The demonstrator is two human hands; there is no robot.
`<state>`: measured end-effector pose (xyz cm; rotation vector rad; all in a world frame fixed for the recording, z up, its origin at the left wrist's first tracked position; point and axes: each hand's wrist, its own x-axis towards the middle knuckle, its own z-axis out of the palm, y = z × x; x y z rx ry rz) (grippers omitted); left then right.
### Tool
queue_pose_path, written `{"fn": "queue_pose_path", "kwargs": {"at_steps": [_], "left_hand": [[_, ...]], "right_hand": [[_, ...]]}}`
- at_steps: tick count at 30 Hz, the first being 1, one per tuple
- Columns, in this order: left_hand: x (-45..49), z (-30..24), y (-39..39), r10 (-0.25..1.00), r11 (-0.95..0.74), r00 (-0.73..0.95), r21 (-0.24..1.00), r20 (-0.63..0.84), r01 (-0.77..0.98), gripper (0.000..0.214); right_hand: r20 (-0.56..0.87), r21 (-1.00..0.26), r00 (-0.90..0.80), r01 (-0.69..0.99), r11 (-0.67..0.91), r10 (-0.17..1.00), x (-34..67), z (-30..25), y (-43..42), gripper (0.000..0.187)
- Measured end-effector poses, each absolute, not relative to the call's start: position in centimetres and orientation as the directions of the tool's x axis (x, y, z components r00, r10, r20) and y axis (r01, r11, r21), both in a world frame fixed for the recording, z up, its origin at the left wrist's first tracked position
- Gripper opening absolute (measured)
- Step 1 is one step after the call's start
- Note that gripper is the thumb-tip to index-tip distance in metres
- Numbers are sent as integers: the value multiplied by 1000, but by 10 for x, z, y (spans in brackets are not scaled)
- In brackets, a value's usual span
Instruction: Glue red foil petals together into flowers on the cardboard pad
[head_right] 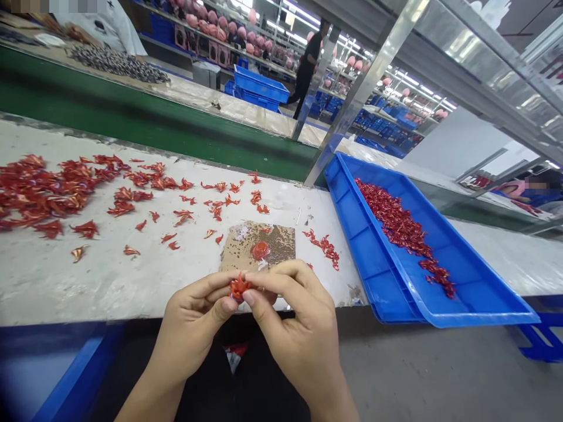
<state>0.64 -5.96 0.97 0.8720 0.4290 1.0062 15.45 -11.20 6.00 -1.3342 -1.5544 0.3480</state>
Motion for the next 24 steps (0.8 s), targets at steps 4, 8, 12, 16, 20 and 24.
{"fn": "queue_pose_path", "kwargs": {"at_steps": [4, 8, 12, 16, 20, 24], "left_hand": [[5, 8, -60, 858, 251, 510, 811, 67, -528, 21], [10, 6, -62, 859, 254, 504, 787, 83, -562, 18], [15, 3, -63, 853, 278, 515, 761, 85, -586, 17], [17, 0, -63, 845, 307, 529, 735, 81, -604, 19], [15, -1, -59, 830, 330, 552, 725, 82, -604, 19], [10, 3, -56, 833, 302, 552, 801, 41, -516, 19]], "right_hand": [[450, -771, 122, 553, 316, 885, 158, 59, -113, 15], [393, -808, 131, 522, 274, 910, 158, 58, -114, 8], [374, -842, 178, 477, 253, 910, 155, 55, -117, 5], [340, -876, 210, 426, 228, 917, 154, 51, -117, 2], [286, -913, 220, 357, 195, 933, 152, 49, -116, 1], [268, -924, 213, 332, 188, 940, 153, 52, -115, 6]]}}
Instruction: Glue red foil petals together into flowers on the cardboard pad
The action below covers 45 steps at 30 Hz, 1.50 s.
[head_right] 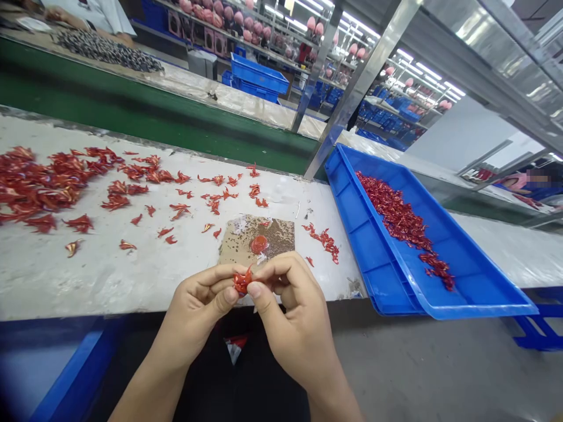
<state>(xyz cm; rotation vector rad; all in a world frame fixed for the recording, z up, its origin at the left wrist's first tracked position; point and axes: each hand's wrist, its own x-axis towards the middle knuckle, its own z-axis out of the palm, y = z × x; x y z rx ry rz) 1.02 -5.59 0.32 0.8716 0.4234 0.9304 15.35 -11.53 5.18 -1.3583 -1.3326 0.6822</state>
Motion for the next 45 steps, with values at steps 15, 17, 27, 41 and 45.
{"fn": "queue_pose_path", "kwargs": {"at_steps": [15, 17, 27, 41, 45], "left_hand": [[0, 8, -58, 861, -362, 376, 932, 342, -18, 29], [0, 7, -58, 840, -426, 377, 905, 390, 13, 31], [2, 9, -64, 824, -464, 359, 885, 438, -15, 33], [9, 5, -60, 794, 440, 608, 666, 25, -602, 29], [13, 9, -60, 776, 496, 630, 606, 12, -622, 36]], "right_hand": [[355, -678, 1, 689, 257, 935, 172, 70, -111, 8], [347, -690, 27, 685, 236, 937, 170, 69, -112, 6], [434, -756, 155, 599, 265, 887, 158, 56, -116, 8], [547, -752, 175, 533, 388, 819, 150, 48, -117, 27], [556, -748, 177, 531, 397, 812, 145, 44, -118, 33]]}}
